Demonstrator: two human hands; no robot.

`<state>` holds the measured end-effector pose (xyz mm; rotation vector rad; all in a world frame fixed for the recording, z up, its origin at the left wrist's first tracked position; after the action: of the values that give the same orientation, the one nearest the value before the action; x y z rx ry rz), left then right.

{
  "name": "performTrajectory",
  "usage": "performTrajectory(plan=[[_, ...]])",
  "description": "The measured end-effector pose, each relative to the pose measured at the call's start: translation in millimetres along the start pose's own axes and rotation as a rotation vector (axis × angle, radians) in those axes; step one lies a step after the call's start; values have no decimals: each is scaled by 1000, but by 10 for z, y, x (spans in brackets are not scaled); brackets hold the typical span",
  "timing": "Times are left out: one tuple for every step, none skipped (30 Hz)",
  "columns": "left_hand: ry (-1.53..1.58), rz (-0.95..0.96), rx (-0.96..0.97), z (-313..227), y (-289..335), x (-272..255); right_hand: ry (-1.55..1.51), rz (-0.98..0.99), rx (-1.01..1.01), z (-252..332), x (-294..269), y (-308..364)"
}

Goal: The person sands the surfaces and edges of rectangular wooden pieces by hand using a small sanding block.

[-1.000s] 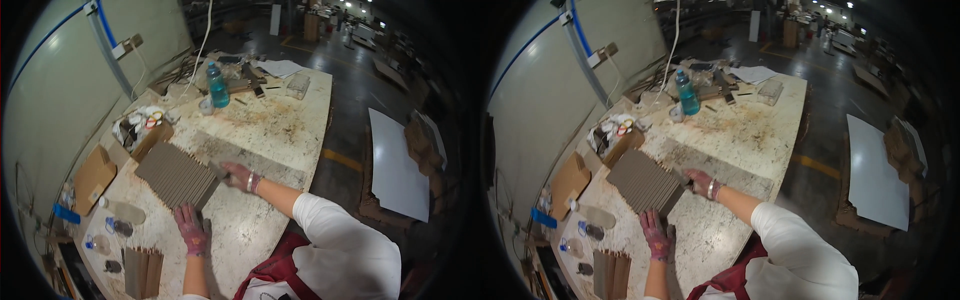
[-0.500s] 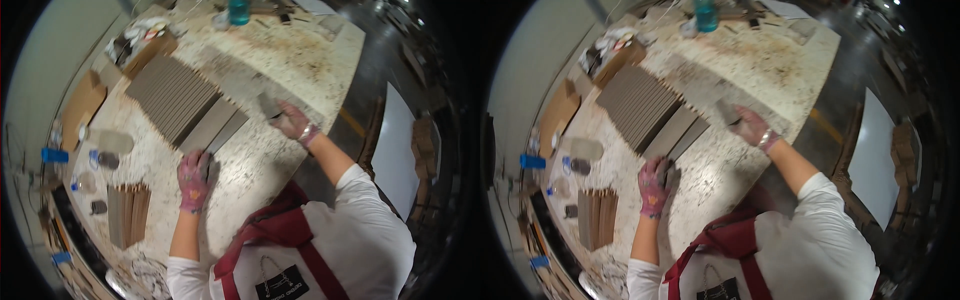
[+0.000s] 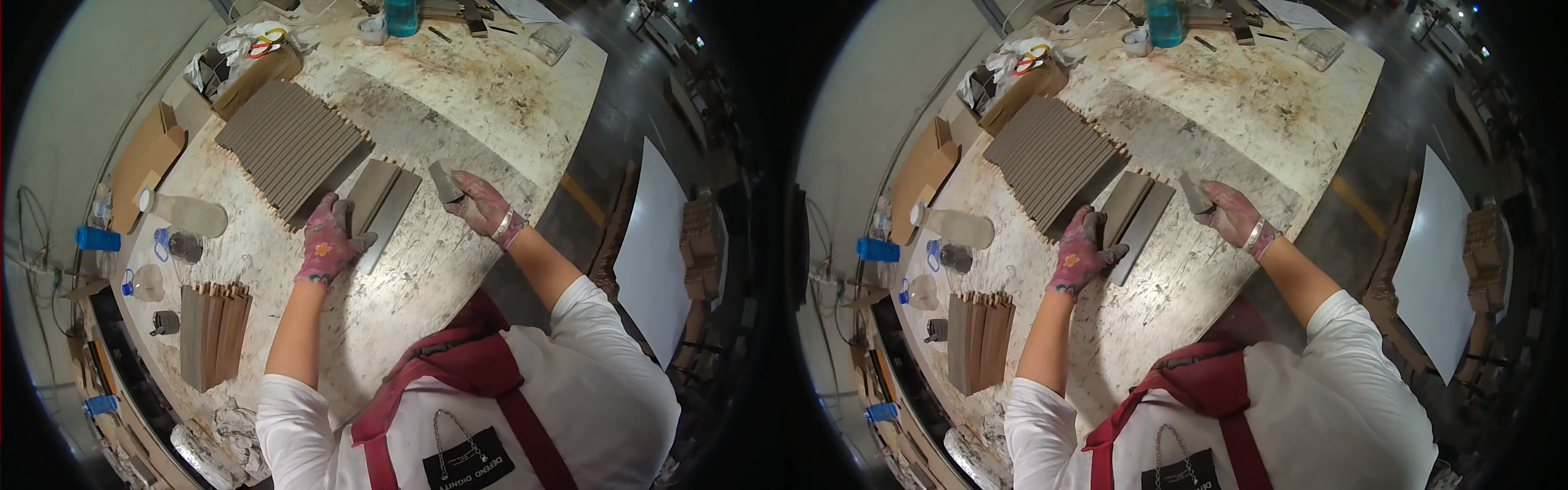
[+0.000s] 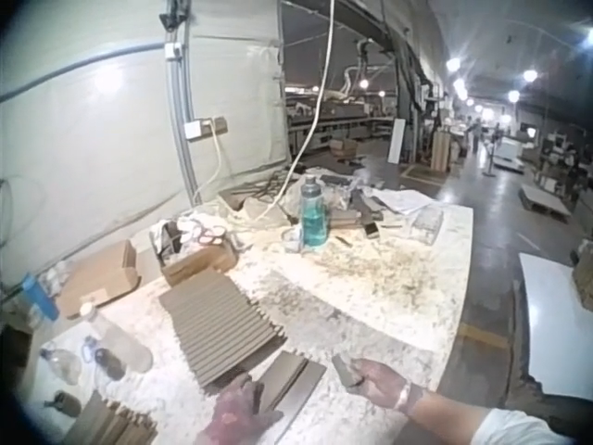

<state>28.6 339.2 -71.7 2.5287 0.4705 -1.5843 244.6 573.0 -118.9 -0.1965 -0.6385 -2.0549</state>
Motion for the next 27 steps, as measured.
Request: performTrajectory(plan=[[4,-2,-5,-40,16,20,341,-46,-216,-48,9,30],[8,-4,-11,-108,31,41,382,-58,-245,-98,-12,19],[12,-10,-17,-205,34,55,424,-71,-275,-134,-35,0],[-92,19,-24,-371,66,56,168,-60,-109,-181,-104,-33],[-122,-36,-2,-432,87,117,-10,-34,-3,-200,-177,-57],[-171,-98,15,-482,119,185,-193,-20,103,-171,-160,-63],[-220,-159,32,-534,142,245,-231,-38,128,-140,-135,-60],[-201,-160,1,-589,152,293,-268,-57,152,-89,-122,-36],[-180,-163,-26,-630,148,336,-303,-80,174,-21,-94,-9],[-132,-177,10,-633,166,389,-257,-113,183,9,-78,1],[-143,-160,15,-649,219,389,-159,-136,158,48,-30,47],[-151,-139,22,-693,286,359,-63,-162,134,134,76,139],[-163,-115,33,-724,362,324,28,-188,108,200,174,212],[-138,-111,22,-724,444,296,140,-162,95,259,240,245],[-171,-104,3,-758,537,270,251,-137,82,311,306,270],[-155,-105,-13,-775,573,263,362,-116,67,334,343,270],[-138,-105,-29,-786,604,274,433,-104,45,325,395,234],[-198,-203,23,-797,613,299,508,-85,23,324,475,178],[-225,-237,25,-800,538,300,583,-66,-5,353,534,109],[-192,-215,-3,-816,501,332,675,-51,-107,294,511,5],[-163,-195,-27,-813,462,364,750,-79,-146,291,521,-86],[-176,-193,-30,-806,442,389,825,-107,-186,297,541,-163],[-189,-190,-33,-798,425,411,900,-136,-226,312,569,-231],[-202,-182,-37,-792,430,431,905,-144,-166,347,638,-265],[-216,-169,-42,-794,433,443,989,-157,-186,355,697,-263],[-230,-157,-45,-796,433,451,1073,-172,-206,362,746,-258],[-245,-149,-52,-789,430,452,1160,-182,-230,385,785,-258]])
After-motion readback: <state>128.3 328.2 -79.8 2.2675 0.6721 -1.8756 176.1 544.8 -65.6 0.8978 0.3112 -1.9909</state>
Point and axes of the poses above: each hand's wrist, its own y-axis away from the middle knuckle, its own x-axis out of the palm, z = x × y, the point moved 1 cm from there along -y, towards the middle knuckle, and after that the axes turned 12 degrees about x, right-handed, at the moved point
